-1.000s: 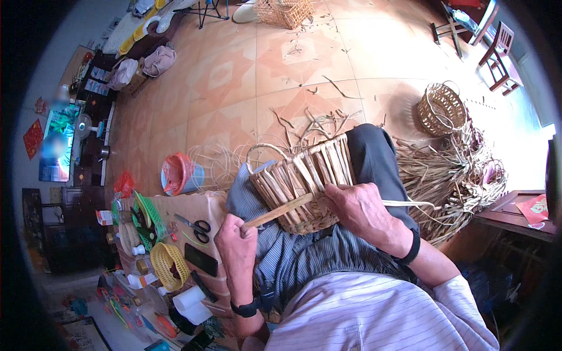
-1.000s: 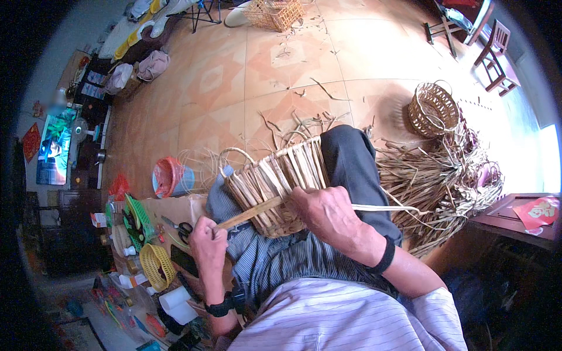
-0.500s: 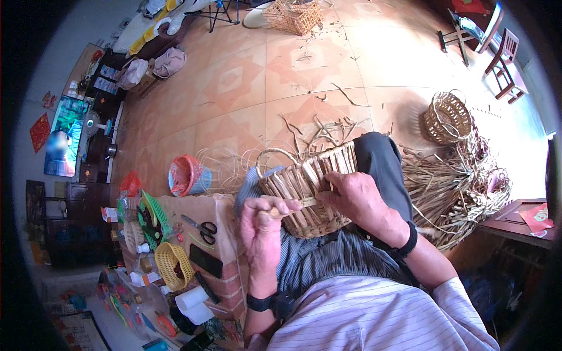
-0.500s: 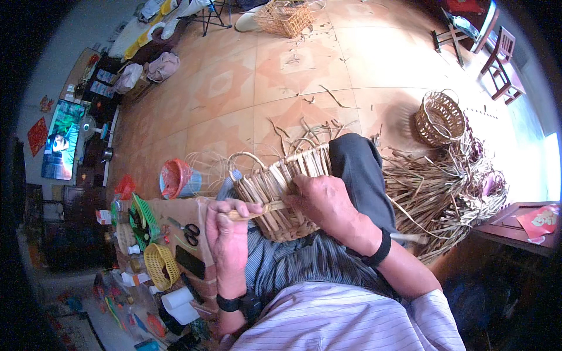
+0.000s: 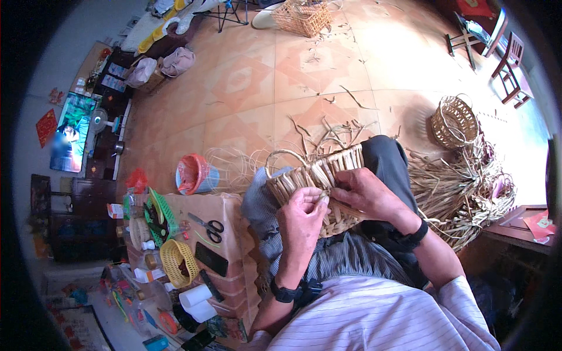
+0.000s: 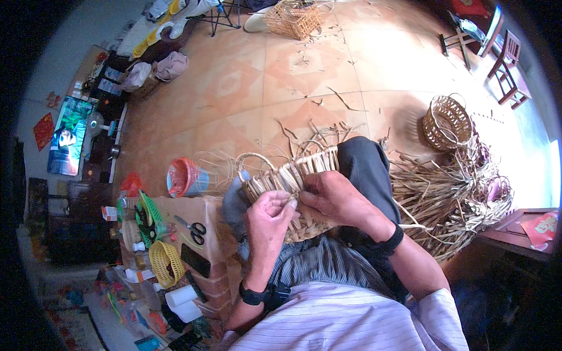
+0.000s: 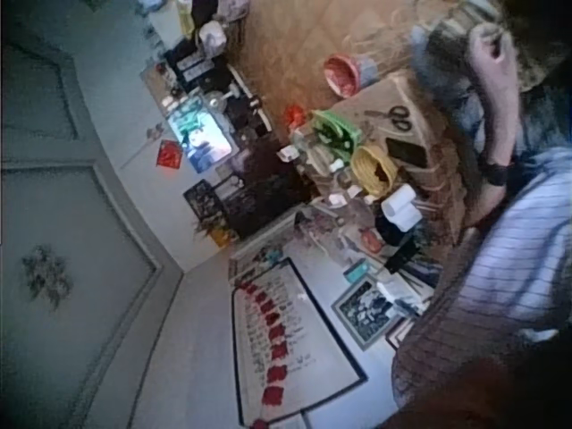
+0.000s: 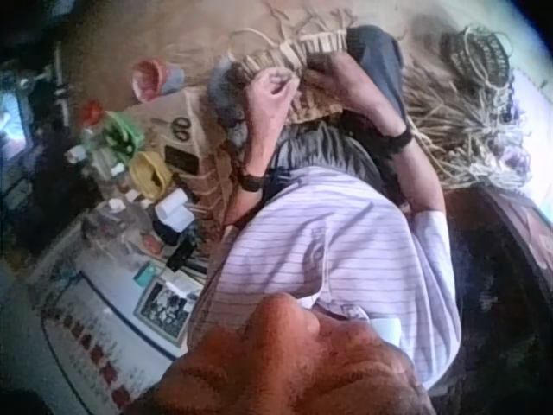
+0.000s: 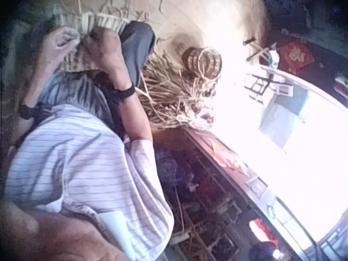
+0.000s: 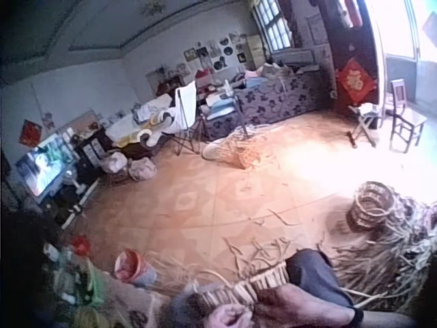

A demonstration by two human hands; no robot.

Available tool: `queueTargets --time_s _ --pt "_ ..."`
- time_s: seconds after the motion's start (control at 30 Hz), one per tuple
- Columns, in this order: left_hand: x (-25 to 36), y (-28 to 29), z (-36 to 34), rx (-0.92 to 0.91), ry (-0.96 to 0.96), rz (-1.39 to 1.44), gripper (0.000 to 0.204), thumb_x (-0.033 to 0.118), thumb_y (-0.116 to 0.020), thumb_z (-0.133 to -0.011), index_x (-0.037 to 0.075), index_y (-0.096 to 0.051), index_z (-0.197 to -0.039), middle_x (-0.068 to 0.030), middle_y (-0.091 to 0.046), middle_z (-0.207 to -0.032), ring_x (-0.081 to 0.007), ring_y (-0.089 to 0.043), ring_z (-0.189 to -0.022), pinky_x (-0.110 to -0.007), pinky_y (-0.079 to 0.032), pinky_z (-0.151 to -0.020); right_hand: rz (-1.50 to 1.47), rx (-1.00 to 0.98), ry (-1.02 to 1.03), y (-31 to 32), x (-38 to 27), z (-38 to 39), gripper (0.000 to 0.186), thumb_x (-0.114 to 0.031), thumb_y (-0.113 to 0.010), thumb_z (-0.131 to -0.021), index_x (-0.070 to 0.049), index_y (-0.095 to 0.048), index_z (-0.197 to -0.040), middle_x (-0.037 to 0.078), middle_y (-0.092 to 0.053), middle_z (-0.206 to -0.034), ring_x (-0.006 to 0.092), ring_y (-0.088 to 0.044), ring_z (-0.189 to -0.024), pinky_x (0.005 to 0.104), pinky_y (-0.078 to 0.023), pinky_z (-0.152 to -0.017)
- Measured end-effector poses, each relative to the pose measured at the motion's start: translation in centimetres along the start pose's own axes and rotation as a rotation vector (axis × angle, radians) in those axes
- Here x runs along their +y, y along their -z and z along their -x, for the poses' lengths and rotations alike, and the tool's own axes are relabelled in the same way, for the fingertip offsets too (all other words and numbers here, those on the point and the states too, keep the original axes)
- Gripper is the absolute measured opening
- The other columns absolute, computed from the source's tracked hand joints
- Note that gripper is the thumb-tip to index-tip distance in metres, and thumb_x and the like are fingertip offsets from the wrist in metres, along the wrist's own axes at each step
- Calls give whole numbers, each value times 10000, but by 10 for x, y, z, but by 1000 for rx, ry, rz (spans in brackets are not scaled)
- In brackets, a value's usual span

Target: Weaving a basket using dried plant fibers.

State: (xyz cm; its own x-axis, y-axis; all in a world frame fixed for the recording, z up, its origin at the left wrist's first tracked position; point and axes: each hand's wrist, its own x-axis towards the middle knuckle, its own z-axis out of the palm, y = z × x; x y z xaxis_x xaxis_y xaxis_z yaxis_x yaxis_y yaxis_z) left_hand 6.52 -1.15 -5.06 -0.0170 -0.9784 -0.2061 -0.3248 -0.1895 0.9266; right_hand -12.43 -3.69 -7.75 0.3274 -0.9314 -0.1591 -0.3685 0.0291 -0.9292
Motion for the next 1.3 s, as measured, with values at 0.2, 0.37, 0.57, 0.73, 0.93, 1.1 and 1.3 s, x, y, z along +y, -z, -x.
queueTargets --time_s 0.2,0.37,0.57,0.73,0.93,1.1,1.3 --pt "-6 -4 -5 15 -74 -194 102 80 -726 -930 3 -694 -989 -77 -740 -821 -108 -696 -740 -295 -549 -653 -214 -84 -122 5 -11 1 291 -177 -690 -971 62 -702 -1138 -20 -688 -904 78 -569 -806 307 -500 -674" --pt "-15 -21 -10 169 -372 -471 75 14 -669 -855 2 -614 -904 -224 -638 -839 -436 -670 -851 -519 -524 -724 -500 -57 -91 -3 -15 -5 196 -53 -686 -935 63 -721 -1090 9 -729 -945 69 -625 -858 259 -527 -762" --pt "-21 -28 -17 192 -440 -428 93 -35 -628 -840 -8 -569 -908 -237 -594 -842 -452 -633 -838 -527 -503 -714 -503 -78 -160 -3 -11 -3 104 -32 -678 -939 36 -718 -1005 -19 -707 -891 36 -592 -772 231 -479 -667" --pt "-26 -22 -22 39 -377 -443 120 -40 -615 -832 -38 -554 -936 -244 -598 -836 -449 -628 -806 -524 -497 -732 -473 -51 -199 -4 -13 -5 73 -46 -676 -941 15 -716 -938 -36 -680 -799 22 -566 -705 218 -442 -609" --pt "-15 -36 -12 88 -326 -583 229 -74 -525 -866 -81 -549 -1094 -272 -598 -981 -438 -628 -926 -498 -508 -794 -385 -64 -249 0 -17 -4 102 -88 -678 -953 6 -714 -939 -51 -673 -784 9 -544 -665 216 -414 -563" --pt "5 -25 3 86 -432 -701 254 -74 -544 -853 -88 -553 -1107 -258 -581 -993 -411 -643 -928 -476 -517 -780 -536 -83 -195 1 -24 -3 107 -111 -702 -953 -5 -717 -955 -64 -657 -748 -5 -512 -608 199 -371 -524" --pt "8 -22 13 -41 -346 -818 254 -82 -551 -842 -109 -556 -1094 -238 -538 -982 -383 -635 -900 -468 -510 -764 -508 -112 -235 7 -27 -3 99 -120 -720 -948 -22 -711 -933 -58 -643 -715 -2 -499 -565 199 -357 -485"
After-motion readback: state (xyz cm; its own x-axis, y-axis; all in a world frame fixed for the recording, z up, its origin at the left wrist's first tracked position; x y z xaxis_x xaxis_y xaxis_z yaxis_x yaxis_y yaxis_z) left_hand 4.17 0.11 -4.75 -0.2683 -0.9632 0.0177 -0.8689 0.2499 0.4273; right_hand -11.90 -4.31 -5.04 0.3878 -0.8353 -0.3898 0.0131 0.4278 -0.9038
